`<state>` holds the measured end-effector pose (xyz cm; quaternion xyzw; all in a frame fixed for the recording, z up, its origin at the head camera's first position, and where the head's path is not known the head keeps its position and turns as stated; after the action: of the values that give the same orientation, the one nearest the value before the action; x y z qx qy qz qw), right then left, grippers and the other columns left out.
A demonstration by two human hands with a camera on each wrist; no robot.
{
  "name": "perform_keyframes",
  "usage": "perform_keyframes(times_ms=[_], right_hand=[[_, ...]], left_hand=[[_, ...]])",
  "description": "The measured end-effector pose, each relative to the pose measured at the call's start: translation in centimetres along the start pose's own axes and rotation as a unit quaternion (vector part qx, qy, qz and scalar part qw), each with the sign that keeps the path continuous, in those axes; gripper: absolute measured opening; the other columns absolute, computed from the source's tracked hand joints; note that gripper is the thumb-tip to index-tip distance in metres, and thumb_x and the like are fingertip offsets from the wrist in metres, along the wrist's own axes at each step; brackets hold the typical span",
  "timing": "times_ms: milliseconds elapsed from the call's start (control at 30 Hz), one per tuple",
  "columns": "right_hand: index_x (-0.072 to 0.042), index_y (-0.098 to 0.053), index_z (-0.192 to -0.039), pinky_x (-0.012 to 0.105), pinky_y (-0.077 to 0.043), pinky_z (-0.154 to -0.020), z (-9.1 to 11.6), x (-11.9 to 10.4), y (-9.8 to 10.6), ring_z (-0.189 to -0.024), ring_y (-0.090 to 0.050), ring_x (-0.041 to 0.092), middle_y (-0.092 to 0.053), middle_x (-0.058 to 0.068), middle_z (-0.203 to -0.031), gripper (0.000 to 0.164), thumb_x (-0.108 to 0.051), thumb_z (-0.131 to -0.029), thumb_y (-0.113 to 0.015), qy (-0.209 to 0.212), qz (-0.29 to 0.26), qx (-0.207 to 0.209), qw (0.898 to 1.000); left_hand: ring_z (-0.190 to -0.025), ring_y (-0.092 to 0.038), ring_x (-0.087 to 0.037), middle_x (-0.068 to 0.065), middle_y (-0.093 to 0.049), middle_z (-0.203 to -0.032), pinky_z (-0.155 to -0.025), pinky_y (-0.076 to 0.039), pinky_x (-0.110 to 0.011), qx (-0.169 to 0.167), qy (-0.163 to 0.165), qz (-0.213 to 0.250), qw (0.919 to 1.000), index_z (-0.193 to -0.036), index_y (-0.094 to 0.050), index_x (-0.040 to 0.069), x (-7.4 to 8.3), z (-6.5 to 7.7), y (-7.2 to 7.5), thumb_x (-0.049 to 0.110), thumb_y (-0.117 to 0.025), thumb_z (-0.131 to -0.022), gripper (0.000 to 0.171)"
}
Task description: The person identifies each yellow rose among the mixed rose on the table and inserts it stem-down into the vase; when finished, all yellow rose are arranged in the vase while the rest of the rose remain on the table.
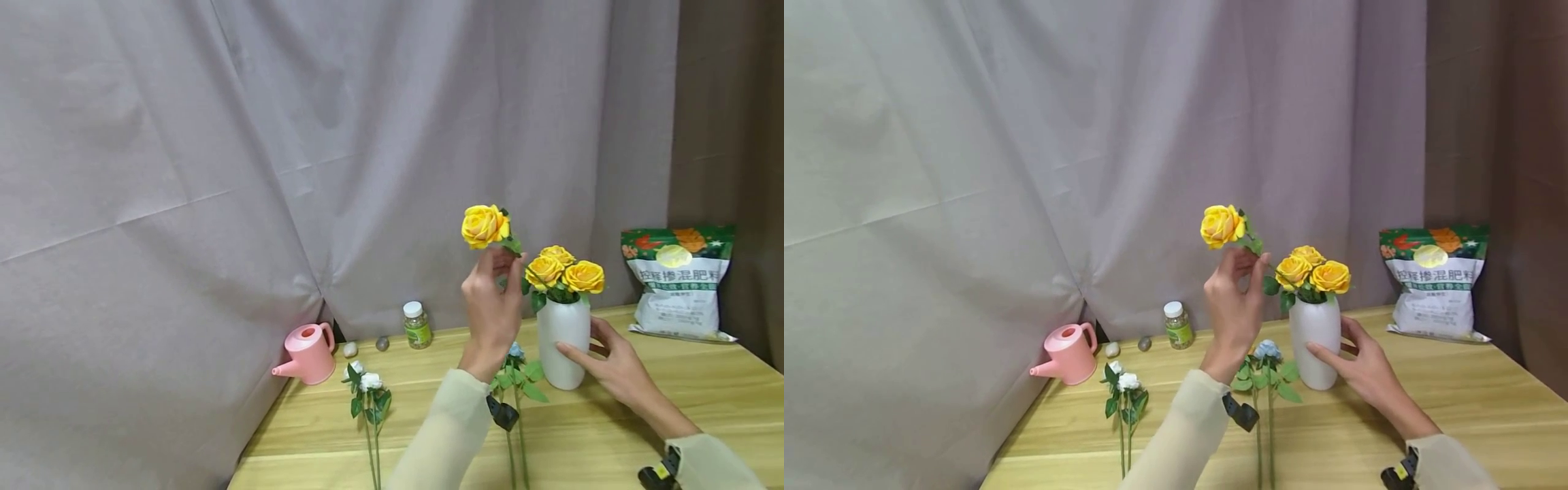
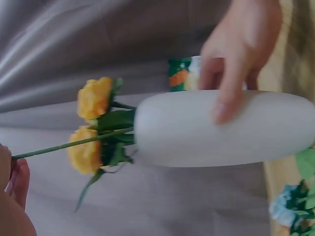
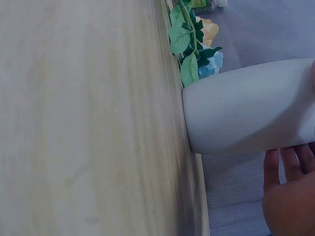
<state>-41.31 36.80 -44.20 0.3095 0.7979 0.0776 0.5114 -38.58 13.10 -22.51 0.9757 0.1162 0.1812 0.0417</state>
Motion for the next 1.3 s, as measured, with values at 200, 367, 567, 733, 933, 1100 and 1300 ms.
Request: perform_keyframes(times_ms=[200, 367, 567, 733, 933, 1100, 1300], right_hand=[[-0.011, -0.035, -0.154, 0.009, -0.048, -0.082, 0.2, 0.1, -0.1, -0.109, -0.041, -0.02, -0.051, 0.02, -0.144, 0.074, -0.035, -0.094, -0.071, 0.0, -0.002, -0.001, 1.0], [-0.012, -0.032, -0.156, 0.016, -0.052, -0.084, 0.1, 0.2, -0.1, -0.11, -0.041, -0.017, -0.05, 0.02, -0.145, 0.077, -0.038, -0.094, -0.07, -0.005, 0.001, -0.007, 1.0], [-0.014, -0.031, -0.157, 0.013, -0.05, -0.083, 0.3, 0.1, 0.0, -0.112, -0.04, -0.016, -0.049, 0.019, -0.148, 0.077, -0.037, -0.094, -0.07, -0.009, -0.001, -0.013, 1.0], [-0.016, -0.032, -0.156, 0.01, -0.047, -0.084, 0.3, 0.0, -0.1, -0.113, -0.041, -0.017, -0.049, 0.017, -0.148, 0.075, -0.036, -0.095, -0.07, -0.009, -0.007, -0.013, 1.0], [-0.017, -0.034, -0.155, 0.011, -0.048, -0.085, 0.1, 0.0, -0.2, -0.112, -0.042, -0.017, -0.051, 0.016, -0.147, 0.075, -0.037, -0.093, -0.072, -0.013, -0.004, -0.005, 1.0], [-0.019, -0.035, -0.155, 0.011, -0.047, -0.086, 0.0, 0.1, -0.2, -0.113, -0.042, -0.017, -0.051, 0.014, -0.147, 0.075, -0.038, -0.093, -0.072, -0.015, -0.002, -0.003, 1.0], [-0.015, -0.034, -0.156, 0.013, -0.048, -0.086, 0.1, 0.1, -0.1, -0.113, -0.041, -0.017, -0.051, 0.017, -0.147, 0.077, -0.038, -0.093, -0.072, -0.009, 0.005, -0.004, 1.0]], left_hand=[[-0.086, -0.071, -0.002, 0.002, -0.074, -0.097, -0.079, -0.051, -0.006, -0.074, -0.006, -0.048, 0.9961, -0.109, -0.066, 0.014, -0.9, 3.0, -2.8, 0.028, -0.06, -0.102, 0.017], [-0.078, -0.069, 0.004, 0.006, -0.074, -0.086, -0.068, -0.048, -0.002, -0.102, 0.007, -0.101, 0.9897, -0.1, -0.072, 0.016, -1.7, 5.0, -4.9, 0.033, -0.068, -0.097, 0.017], [-0.075, -0.066, 0.01, 0.013, -0.076, -0.086, -0.063, -0.045, 0.0, -0.119, 0.058, -0.129, 0.9828, -0.096, -0.077, 0.023, -3.2, 5.8, -7.2, 0.03, -0.07, -0.095, 0.01], [-0.073, -0.064, 0.012, 0.016, -0.076, -0.085, -0.062, -0.045, 0.0, -0.123, 0.097, -0.119, 0.9806, -0.09, -0.08, 0.025, -4.4, 5.9, -7.9, 0.024, -0.076, -0.091, 0.004], [-0.07, -0.066, 0.011, 0.012, -0.076, -0.081, -0.062, -0.049, -0.004, -0.116, 0.167, -0.018, 0.979, -0.089, -0.079, 0.022, -5.8, 5.8, -6.9, 0.029, -0.078, -0.089, 0.007], [-0.069, -0.065, 0.009, 0.008, -0.076, -0.081, -0.064, -0.052, -0.008, -0.091, 0.172, 0.039, 0.9801, -0.091, -0.076, 0.02, -5.8, 4.8, -5.1, 0.026, -0.078, -0.088, 0.007], [-0.075, -0.065, 0.002, 0.002, -0.073, -0.089, -0.067, -0.055, -0.012, -0.106, 0.198, 0.066, 0.9722, -0.106, -0.064, 0.018, -4.8, 3.7, -3.6, 0.015, -0.077, -0.085, 0.025]])
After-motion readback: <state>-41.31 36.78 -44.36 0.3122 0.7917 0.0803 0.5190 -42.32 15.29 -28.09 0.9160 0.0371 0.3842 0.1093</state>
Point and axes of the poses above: each hand's wrist, its own z-axis away from the middle knuckle, its own y-axis out of the back of the hand, x = y × z, the point moved 10 cm from there along -z, towards the middle knuckle
